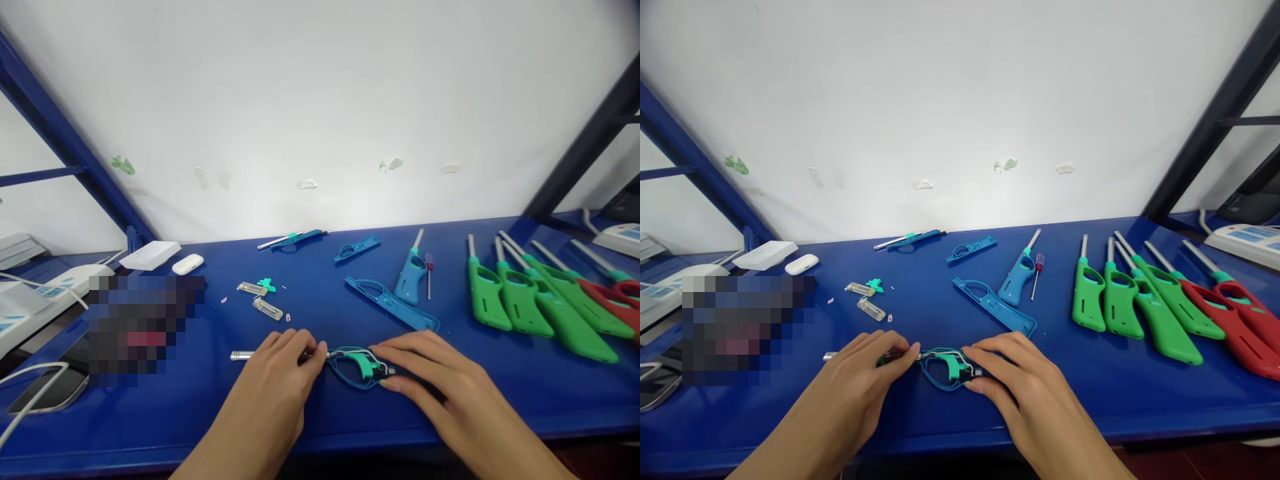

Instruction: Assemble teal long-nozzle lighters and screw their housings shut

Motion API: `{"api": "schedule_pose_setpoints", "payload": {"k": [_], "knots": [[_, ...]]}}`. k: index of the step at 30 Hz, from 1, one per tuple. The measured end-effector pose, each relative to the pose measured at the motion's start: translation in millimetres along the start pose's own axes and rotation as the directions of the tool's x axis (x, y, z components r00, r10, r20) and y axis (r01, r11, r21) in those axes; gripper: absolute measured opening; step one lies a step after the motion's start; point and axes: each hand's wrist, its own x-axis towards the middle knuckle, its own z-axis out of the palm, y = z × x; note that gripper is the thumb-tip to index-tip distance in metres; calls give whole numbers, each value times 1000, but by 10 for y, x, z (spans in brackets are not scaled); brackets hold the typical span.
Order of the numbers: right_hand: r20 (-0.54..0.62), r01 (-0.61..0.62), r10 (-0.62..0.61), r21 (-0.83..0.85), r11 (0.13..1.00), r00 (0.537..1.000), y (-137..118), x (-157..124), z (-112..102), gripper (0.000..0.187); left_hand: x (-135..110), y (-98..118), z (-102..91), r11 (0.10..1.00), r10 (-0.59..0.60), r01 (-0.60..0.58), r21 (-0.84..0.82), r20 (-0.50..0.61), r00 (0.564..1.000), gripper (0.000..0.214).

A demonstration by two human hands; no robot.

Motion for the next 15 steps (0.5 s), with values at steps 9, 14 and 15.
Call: {"api": "schedule_pose_setpoints", "payload": {"k": [9, 14, 15], "knots": [[124, 16, -11, -35, 999, 992, -39, -14, -48, 43, -116, 83, 135, 991, -67, 37, -129, -240, 968, 21], [88, 27, -23, -37, 999, 996, -41, -26, -22, 35, -57, 135, 124, 999, -50, 42, -35, -282, 958, 27], [78, 23, -20, -35, 999, 997, -41, -30, -17, 34, -63, 152, 116, 999, -35, 38, 5, -286, 958, 28]]}}
